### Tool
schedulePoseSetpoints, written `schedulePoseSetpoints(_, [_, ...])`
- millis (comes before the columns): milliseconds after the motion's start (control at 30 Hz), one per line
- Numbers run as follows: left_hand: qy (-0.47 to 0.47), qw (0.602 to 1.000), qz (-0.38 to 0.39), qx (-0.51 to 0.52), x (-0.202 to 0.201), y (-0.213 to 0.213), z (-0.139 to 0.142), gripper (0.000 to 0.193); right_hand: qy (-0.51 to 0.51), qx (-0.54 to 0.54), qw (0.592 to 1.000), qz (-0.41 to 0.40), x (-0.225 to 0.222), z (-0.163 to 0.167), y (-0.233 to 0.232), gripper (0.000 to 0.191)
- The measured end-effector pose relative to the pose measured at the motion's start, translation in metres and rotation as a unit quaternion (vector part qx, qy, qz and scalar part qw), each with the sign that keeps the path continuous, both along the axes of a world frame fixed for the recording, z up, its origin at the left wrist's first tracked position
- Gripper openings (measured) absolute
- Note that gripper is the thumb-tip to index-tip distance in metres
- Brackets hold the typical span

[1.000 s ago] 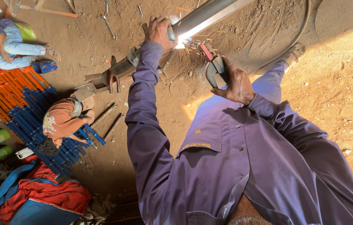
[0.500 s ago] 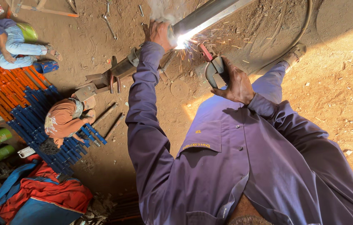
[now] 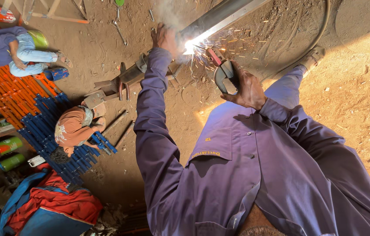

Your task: The person welds a long metal pipe frame lying on the workshop floor using an arc welding electrode holder, striking arcs that produce sparks at several joints. Between welds they steady the pipe with one hand, reposition the electrode, and use a chipping hammer and pliers on the welded joints.

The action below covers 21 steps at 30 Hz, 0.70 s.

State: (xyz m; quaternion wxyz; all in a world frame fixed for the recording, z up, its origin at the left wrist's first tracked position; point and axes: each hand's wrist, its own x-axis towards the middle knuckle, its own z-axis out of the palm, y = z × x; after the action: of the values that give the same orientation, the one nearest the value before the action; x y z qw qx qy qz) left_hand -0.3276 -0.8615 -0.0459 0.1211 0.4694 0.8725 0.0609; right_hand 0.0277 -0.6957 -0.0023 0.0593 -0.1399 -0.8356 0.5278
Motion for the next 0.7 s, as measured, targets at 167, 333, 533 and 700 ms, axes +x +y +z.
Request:
schedulePoseSetpoints(167, [0.031, 0.998, 0.027, -0.047, -0.008, -0.005, -0.014, 0.056, -0.03, -0.03, 0.999, 0.01, -0.002, 0.001, 0.0, 0.116])
schedulePoseSetpoints(333, [0.048, 0.996, 0.042, -0.065, -0.009, -0.015, -0.023, 0.068, 0.088, 0.015, 0.996, -0.016, 0.01, -0.001, 0.003, 0.116])
schedulePoseSetpoints(533, [0.019, 0.993, 0.059, -0.098, 0.004, -0.011, -0.008, 0.092, 0.077, -0.051, 0.995, -0.038, 0.04, -0.012, 0.029, 0.114])
schedulePoseSetpoints(700, [-0.067, 0.977, 0.133, -0.153, 0.019, 0.004, 0.003, 0.091, 0.063, -0.063, 0.994, -0.064, 0.053, -0.012, 0.06, 0.112])
